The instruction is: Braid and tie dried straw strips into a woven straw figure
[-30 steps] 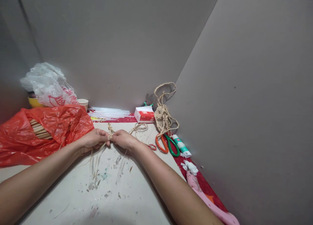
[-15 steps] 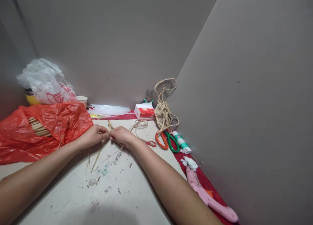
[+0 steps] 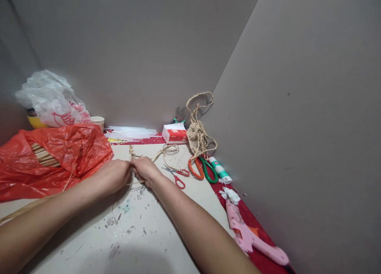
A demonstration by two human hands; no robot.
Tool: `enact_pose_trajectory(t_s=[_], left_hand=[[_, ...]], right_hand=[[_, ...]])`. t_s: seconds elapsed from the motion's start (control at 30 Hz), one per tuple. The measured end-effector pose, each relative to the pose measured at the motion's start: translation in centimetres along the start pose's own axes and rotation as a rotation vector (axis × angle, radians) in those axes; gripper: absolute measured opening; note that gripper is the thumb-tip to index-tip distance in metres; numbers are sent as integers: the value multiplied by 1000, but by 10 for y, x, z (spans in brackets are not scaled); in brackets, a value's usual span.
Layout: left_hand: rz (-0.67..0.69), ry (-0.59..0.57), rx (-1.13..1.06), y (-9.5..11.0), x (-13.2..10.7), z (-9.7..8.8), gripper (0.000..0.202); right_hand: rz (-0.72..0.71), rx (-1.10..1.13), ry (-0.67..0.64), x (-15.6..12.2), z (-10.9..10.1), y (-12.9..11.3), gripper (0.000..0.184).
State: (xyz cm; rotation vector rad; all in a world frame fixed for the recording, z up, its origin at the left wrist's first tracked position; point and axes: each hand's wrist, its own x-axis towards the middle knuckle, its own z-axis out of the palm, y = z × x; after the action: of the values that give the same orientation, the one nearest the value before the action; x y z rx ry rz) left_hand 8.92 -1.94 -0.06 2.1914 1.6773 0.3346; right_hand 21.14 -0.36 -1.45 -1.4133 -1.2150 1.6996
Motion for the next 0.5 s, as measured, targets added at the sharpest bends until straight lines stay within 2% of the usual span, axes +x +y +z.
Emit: enact_pose_trajectory(t_s=[0.13,0.23,0.3,0.37,0.4,0.43,0.47,0.5], left_hand=[[6,-26,28,8,-6,11,13],[52,-120,187,19,-17,5,19],[153,-237,202,24,-24,-8,20],[274,-421,88,24,-26,-24,20],[293,-489,-4,21,-23,-30,21],[272,-500,-113,16,-19,-34,23],[213,-417,-226,9,-12,-36,24],[135,-263,-346,2,-4,-35,23]], right_hand=[[23,102,-32,-3,-1,-2,22],[22,125,-79,-2,-5,-1,14],[45,145,-137,0,-8,0,7],[63,167,-189,2,-12,1,6],[61,181,-206,3,-13,2,6],[53,196,-217,3,-15,2,8],[46,209,-228,4,-16,2,10],[42,219,-241,4,-16,2,12]])
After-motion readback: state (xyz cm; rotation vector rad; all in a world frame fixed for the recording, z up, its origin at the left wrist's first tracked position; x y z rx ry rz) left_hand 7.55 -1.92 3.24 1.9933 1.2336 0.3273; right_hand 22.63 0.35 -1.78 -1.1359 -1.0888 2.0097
